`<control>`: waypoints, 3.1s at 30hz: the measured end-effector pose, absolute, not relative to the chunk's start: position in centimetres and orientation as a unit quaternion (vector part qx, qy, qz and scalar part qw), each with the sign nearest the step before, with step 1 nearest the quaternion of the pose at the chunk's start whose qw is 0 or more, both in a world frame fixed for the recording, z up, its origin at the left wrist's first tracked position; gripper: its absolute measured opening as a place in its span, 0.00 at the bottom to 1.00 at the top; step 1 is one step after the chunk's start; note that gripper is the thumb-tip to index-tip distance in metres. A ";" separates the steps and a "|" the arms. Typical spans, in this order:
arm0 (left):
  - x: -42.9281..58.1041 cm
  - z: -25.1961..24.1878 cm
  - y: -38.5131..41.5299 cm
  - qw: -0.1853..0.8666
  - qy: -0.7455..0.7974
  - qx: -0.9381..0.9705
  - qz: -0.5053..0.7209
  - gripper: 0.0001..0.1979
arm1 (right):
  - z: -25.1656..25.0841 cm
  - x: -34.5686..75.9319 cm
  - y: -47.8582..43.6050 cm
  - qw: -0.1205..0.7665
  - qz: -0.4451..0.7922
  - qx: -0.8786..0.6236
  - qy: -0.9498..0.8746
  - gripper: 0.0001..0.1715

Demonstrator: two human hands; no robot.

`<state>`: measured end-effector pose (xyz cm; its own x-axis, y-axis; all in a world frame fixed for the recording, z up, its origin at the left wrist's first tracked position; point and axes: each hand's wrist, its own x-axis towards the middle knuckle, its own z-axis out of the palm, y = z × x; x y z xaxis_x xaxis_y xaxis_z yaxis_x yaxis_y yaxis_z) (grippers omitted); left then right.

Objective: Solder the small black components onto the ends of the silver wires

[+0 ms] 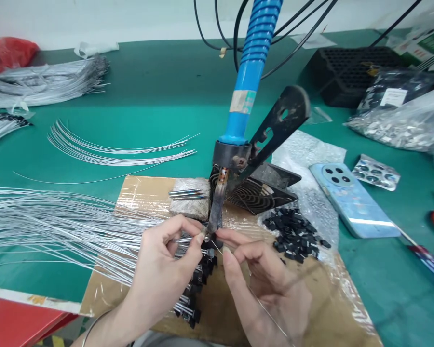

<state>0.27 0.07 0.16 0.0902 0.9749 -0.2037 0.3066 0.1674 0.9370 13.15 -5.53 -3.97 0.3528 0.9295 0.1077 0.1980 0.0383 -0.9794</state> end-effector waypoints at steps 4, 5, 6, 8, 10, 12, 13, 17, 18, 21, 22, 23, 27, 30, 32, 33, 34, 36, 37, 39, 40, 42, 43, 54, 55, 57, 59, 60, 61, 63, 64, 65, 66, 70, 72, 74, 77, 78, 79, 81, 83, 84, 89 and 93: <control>0.3 0.1 0.1 0.493 0.581 0.552 0.339 0.06 | -4.2 13.2 -5.6 0.546 0.318 -0.609 -0.479 0.09; 0.3 0.1 0.1 0.490 0.581 0.554 0.339 0.06 | -4.2 13.2 -5.6 0.545 0.317 -0.611 -0.479 0.09; 0.3 0.1 0.1 0.487 0.582 0.556 0.338 0.06 | -4.2 13.2 -5.6 0.545 0.317 -0.612 -0.477 0.09; 0.2 0.1 0.0 0.481 0.584 0.561 0.336 0.05 | -4.2 13.1 -5.6 0.548 0.314 -0.613 -0.475 0.09; 0.2 0.2 0.0 0.476 0.584 0.567 0.334 0.05 | -4.1 13.0 -5.6 0.549 0.312 -0.614 -0.473 0.09; 0.2 0.2 -0.1 0.474 0.582 0.569 0.336 0.06 | -4.0 13.0 -5.6 0.547 0.313 -0.615 -0.475 0.09; 0.2 0.2 -0.1 0.474 0.580 0.570 0.339 0.06 | -4.0 13.0 -5.6 0.547 0.312 -0.614 -0.476 0.09; 0.2 0.1 -0.1 0.472 0.578 0.568 0.347 0.06 | -4.0 12.9 -5.6 0.554 0.306 -0.616 -0.469 0.08; 0.2 0.0 -0.2 0.470 0.580 0.567 0.347 0.06 | -4.0 12.9 -5.6 0.555 0.306 -0.616 -0.467 0.08; 0.2 0.0 -0.2 0.473 0.580 0.564 0.348 0.05 | -4.0 13.0 -5.6 0.556 0.305 -0.618 -0.464 0.08; 0.2 0.0 -0.2 0.475 0.580 0.562 0.350 0.05 | -3.9 13.0 -5.6 0.554 0.306 -0.619 -0.465 0.08; 0.2 0.0 -0.1 0.478 0.580 0.560 0.350 0.05 | -3.9 13.0 -5.6 0.552 0.307 -0.620 -0.467 0.08; 0.2 0.1 0.0 0.482 0.580 0.561 0.342 0.06 | -4.0 13.1 -5.6 0.544 0.311 -0.620 -0.472 0.08; 0.2 0.1 0.0 0.482 0.579 0.564 0.338 0.05 | -4.1 13.0 -5.6 0.547 0.313 -0.622 -0.465 0.08; 0.2 0.2 -0.1 0.483 0.579 0.563 0.339 0.05 | -4.1 13.0 -5.6 0.551 0.312 -0.622 -0.461 0.08; 0.2 0.2 -0.1 0.482 0.580 0.564 0.337 0.05 | -4.1 13.0 -5.6 0.552 0.311 -0.621 -0.462 0.08; 0.2 0.2 -0.1 0.480 0.581 0.565 0.336 0.05 | -4.1 13.0 -5.6 0.553 0.310 -0.620 -0.463 0.08; 0.2 0.2 -0.1 0.474 0.584 0.569 0.332 0.05 | -4.1 13.0 -5.6 0.555 0.308 -0.616 -0.467 0.08; 0.2 0.2 -0.1 0.472 0.585 0.570 0.331 0.06 | -4.1 13.0 -5.6 0.555 0.307 -0.614 -0.470 0.08; 0.2 0.1 -0.1 0.471 0.583 0.572 0.334 0.06 | -4.2 13.1 -5.6 0.553 0.306 -0.612 -0.475 0.08; 0.2 0.1 0.0 0.472 0.579 0.573 0.337 0.06 | -4.2 13.1 -5.6 0.553 0.304 -0.611 -0.478 0.08; 0.2 0.0 0.0 0.473 0.572 0.575 0.344 0.06 | -4.2 13.1 -5.6 0.554 0.296 -0.612 -0.480 0.08; 0.1 0.0 0.0 0.473 0.568 0.577 0.348 0.07 | -4.3 13.1 -5.6 0.556 0.293 -0.613 -0.479 0.08; 0.2 -0.2 -0.2 0.458 0.565 0.577 0.371 0.06 | -4.3 13.1 -5.7 0.558 0.280 -0.597 -0.503 0.08; 0.2 -0.2 -0.2 0.455 0.567 0.578 0.371 0.06 | -4.3 13.1 -5.7 0.560 0.279 -0.594 -0.506 0.08; 0.2 -0.2 -0.2 0.452 0.569 0.579 0.369 0.06 | -4.4 13.2 -5.7 0.562 0.280 -0.588 -0.510 0.08; 0.2 -0.1 -0.2 0.456 0.567 0.577 0.371 0.06 | -4.4 13.2 -5.7 0.565 0.278 -0.583 -0.514 0.08; 0.2 -0.1 -0.2 0.458 0.565 0.576 0.373 0.06 | -4.4 13.2 -5.7 0.566 0.277 -0.582 -0.514 0.08; 0.2 -0.1 -0.2 0.460 0.564 0.574 0.374 0.06 | -4.4 13.1 -5.6 0.566 0.277 -0.582 -0.514 0.09; 0.2 -0.1 -0.2 0.462 0.564 0.572 0.376 0.06 | -4.4 13.1 -5.6 0.566 0.274 -0.581 -0.517 0.09; 0.2 -0.1 -0.2 0.462 0.564 0.571 0.376 0.06 | -4.4 13.1 -5.6 0.565 0.273 -0.581 -0.518 0.08; 0.2 -0.1 -0.2 0.462 0.564 0.571 0.376 0.06 | -4.4 13.0 -5.6 0.564 0.273 -0.583 -0.517 0.08; 0.2 -0.1 -0.2 0.463 0.564 0.571 0.376 0.06 | -4.4 13.0 -5.6 0.563 0.272 -0.586 -0.516 0.08; 0.3 -0.2 -0.2 0.464 0.565 0.573 0.371 0.06 | -4.5 12.9 -5.5 0.559 0.272 -0.595 -0.509 0.08; 0.3 -0.2 -0.2 0.460 0.567 0.575 0.368 0.06 | -4.5 12.9 -5.5 0.558 0.272 -0.596 -0.508 0.07; 0.4 -0.3 -0.2 0.455 0.571 0.579 0.363 0.06 | -4.5 12.9 -5.5 0.558 0.270 -0.595 -0.511 0.07; 0.3 -0.3 -0.2 0.447 0.574 0.586 0.357 0.05 | -4.5 13.0 -5.6 0.558 0.263 -0.592 -0.518 0.07; 0.3 -0.2 -0.2 0.444 0.574 0.588 0.357 0.06 | -4.5 12.9 -5.6 0.557 0.263 -0.594 -0.518 0.07; 0.3 -0.2 -0.2 0.443 0.572 0.590 0.358 0.06 | -4.5 12.9 -5.6 0.556 0.263 -0.596 -0.516 0.07; 0.3 -0.1 -0.2 0.444 0.568 0.590 0.363 0.07 | -4.5 12.9 -5.7 0.558 0.264 -0.598 -0.511 0.07; 0.3 0.0 -0.2 0.446 0.564 0.589 0.369 0.07 | -4.5 12.9 -5.7 0.562 0.264 -0.595 -0.510 0.07; 0.3 0.0 -0.2 0.446 0.563 0.589 0.370 0.07 | -4.5 12.9 -5.7 0.564 0.263 -0.593 -0.511 0.07; 0.3 -0.1 -0.3 0.447 0.560 0.590 0.372 0.07 | -4.4 12.9 -5.7 0.567 0.254 -0.591 -0.514 0.07; 0.3 -0.1 -0.2 0.452 0.563 0.586 0.367 0.07 | -4.3 12.9 -5.5 0.560 0.246 -0.597 -0.518 0.07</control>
